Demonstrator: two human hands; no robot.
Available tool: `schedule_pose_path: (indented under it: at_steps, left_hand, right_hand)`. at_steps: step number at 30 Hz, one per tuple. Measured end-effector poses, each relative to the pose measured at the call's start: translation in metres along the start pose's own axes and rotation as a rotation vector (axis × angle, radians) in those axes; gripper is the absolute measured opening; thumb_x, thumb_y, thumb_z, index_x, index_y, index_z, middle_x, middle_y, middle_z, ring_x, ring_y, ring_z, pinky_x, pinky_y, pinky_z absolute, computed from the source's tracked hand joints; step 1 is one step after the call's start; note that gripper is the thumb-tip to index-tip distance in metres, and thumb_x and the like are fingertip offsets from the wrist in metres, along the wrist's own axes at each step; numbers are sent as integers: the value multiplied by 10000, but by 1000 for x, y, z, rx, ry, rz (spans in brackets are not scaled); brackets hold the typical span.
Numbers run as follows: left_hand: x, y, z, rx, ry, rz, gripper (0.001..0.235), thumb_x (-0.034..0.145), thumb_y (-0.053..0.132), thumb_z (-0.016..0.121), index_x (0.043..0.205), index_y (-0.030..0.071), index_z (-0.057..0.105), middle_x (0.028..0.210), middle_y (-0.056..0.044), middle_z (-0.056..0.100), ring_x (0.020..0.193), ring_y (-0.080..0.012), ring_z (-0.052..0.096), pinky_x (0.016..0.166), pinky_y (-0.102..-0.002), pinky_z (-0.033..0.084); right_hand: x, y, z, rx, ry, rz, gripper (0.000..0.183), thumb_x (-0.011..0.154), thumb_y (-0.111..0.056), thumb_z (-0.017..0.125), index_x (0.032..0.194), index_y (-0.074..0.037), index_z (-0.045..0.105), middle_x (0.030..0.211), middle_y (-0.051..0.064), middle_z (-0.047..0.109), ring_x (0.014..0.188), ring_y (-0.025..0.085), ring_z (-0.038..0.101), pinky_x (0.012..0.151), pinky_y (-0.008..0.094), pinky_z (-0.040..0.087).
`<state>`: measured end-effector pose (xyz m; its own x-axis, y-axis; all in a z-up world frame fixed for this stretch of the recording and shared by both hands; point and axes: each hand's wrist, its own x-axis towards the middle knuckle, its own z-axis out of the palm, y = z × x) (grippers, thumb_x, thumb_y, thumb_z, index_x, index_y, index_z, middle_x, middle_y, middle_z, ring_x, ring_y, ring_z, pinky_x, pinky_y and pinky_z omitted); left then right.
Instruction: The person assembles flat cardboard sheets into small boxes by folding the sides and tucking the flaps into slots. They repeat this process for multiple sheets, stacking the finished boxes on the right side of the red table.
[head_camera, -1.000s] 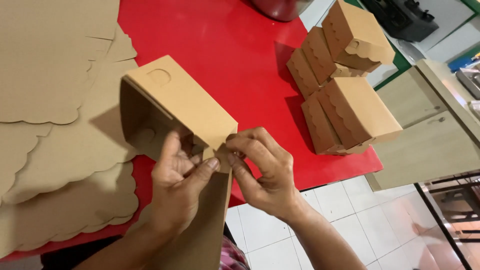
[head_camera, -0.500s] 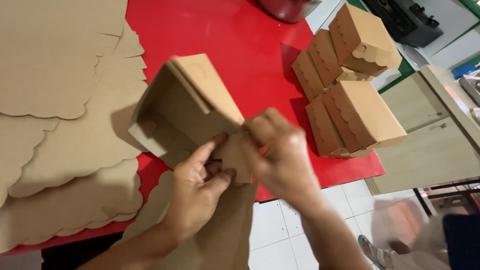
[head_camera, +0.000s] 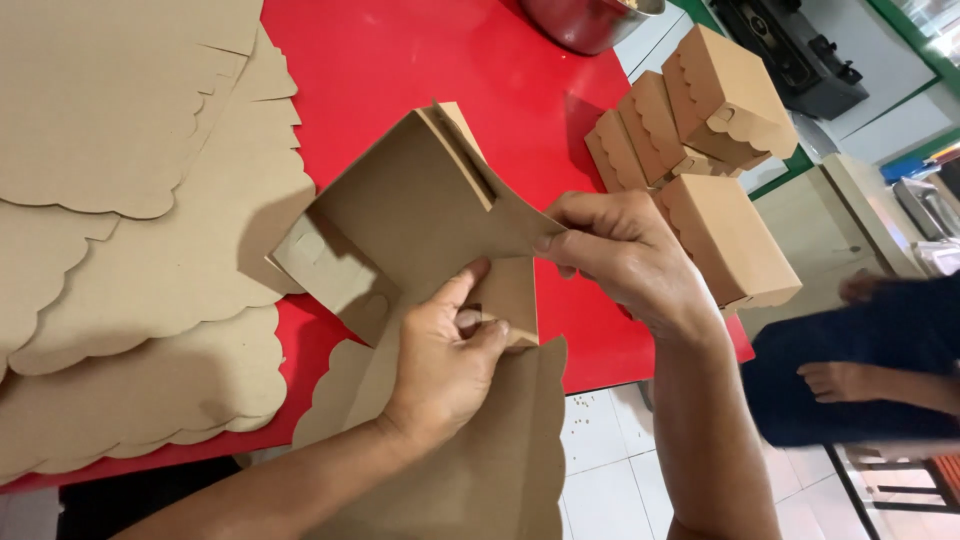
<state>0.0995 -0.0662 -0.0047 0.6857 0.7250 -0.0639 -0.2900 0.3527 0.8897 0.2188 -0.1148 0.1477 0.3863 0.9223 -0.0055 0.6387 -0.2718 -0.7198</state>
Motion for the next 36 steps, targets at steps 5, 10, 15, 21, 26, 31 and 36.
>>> schedule_pose_path:
  at_steps: [5, 10, 15, 21, 26, 31, 36]
  left_hand:
    - [4, -4, 5, 71, 31, 38, 727, 807, 44, 613, 1527, 23, 517, 548, 71, 475, 538, -22, 361, 507, -194, 362]
    - [18, -19, 4, 34, 65, 101, 649, 774, -89, 682, 1407, 47, 637, 756, -136, 749, 641, -139, 702, 567, -259, 598]
    - [17, -9, -4, -40, 96, 138, 649, 744, -133, 693, 1361, 65, 659, 801, -145, 745, 680, -151, 706, 649, -310, 641]
    - [11, 9, -21, -209, 209, 114, 475, 847, -60, 729, 1298, -17, 585, 906, -99, 658, 793, -126, 646, 703, -258, 599]
    - [-15, 26, -22, -372, 276, -104, 114, 989, 56, 696, 896, -7, 717, 832, -33, 619, 789, -102, 564, 647, -258, 468]
    - [-28, 34, -32, -311, 133, -70, 224, 979, 86, 646, 791, -36, 636, 779, -146, 608, 677, -225, 607, 395, -328, 489]
    - [-46, 57, -26, 116, 35, -336, 233, 778, 162, 839, 911, 37, 695, 737, -74, 670, 688, -156, 622, 469, -326, 466]
  right_hand:
    - [-1, 6, 3, 70, 102, -92, 107, 853, -53, 637, 762, -24, 685, 640, -19, 505, 627, 76, 418, 571, 255, 340]
    - [4, 30, 12, 121, -3, -238, 124, 845, 71, 650, 845, 19, 762, 751, 79, 571, 748, 125, 511, 657, 292, 473]
    - [1, 19, 10, 89, -64, -295, 125, 876, 46, 678, 889, -6, 791, 746, 57, 582, 727, 109, 530, 639, 269, 453]
    - [-2, 11, 27, 83, -20, -291, 106, 868, 46, 693, 878, -1, 787, 745, 89, 631, 731, 136, 583, 652, 303, 497]
    - [-6, -3, 39, -35, -3, -164, 139, 913, -92, 663, 791, -38, 704, 774, 20, 630, 685, 104, 571, 619, 269, 442]
    - [-13, -11, 46, -34, -26, -181, 193, 937, -85, 683, 750, -37, 670, 734, 8, 578, 637, 103, 525, 568, 274, 410]
    - [-14, -10, 47, 66, -28, -100, 190, 939, -108, 690, 769, -23, 697, 735, 15, 579, 596, 108, 524, 503, 269, 407]
